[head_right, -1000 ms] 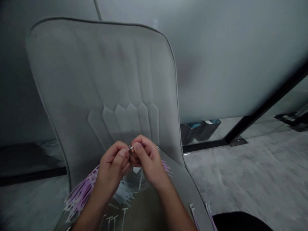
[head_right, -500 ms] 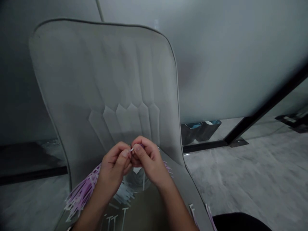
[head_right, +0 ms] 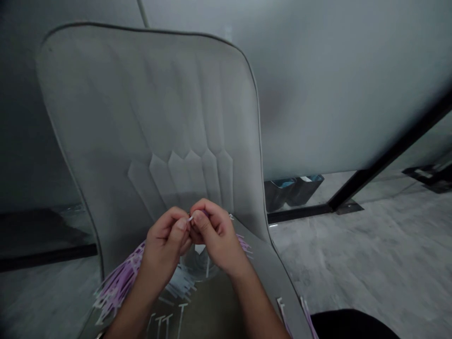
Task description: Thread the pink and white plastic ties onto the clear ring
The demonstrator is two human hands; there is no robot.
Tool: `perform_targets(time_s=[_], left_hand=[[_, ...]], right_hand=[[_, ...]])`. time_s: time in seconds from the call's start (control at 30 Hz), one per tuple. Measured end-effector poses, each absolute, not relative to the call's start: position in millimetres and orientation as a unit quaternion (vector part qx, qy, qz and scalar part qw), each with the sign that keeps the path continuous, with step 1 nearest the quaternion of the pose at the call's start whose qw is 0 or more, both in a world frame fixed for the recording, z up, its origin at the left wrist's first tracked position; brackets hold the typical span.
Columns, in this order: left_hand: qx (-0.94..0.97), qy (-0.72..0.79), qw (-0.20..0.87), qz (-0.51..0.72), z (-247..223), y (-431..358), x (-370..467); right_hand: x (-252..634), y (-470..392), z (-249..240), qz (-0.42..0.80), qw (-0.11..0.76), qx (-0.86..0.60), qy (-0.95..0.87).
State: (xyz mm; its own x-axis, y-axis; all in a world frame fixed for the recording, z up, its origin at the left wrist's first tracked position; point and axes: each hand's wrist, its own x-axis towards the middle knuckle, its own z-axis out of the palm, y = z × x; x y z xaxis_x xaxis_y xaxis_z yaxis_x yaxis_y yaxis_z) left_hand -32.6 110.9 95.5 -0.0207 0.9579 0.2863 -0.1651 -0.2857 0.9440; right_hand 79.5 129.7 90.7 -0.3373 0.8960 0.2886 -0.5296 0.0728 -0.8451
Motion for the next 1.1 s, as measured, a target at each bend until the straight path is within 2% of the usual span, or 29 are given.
perform_targets(time_s=[0.63, 0.9, 1.1], left_hand=[[0.560, 0.420, 0.388, 0.600, 90.5, 111.6, -36.4], [0.637, 0.468, 0.239, 0.563, 104.9, 103.6, -37.5], [0.704, 0.451, 0.190, 0.515, 112.7, 100.2, -46.7]], right_hand=[[76.7, 124.5, 99.8, 0.570, 0.545, -0.246, -0.563], [71.9, 117.4, 107.2, 0.503, 0.581, -0.282, -0.574], [70.3, 116.5, 107.4, 0.496, 0.578, -0.282, -0.583]])
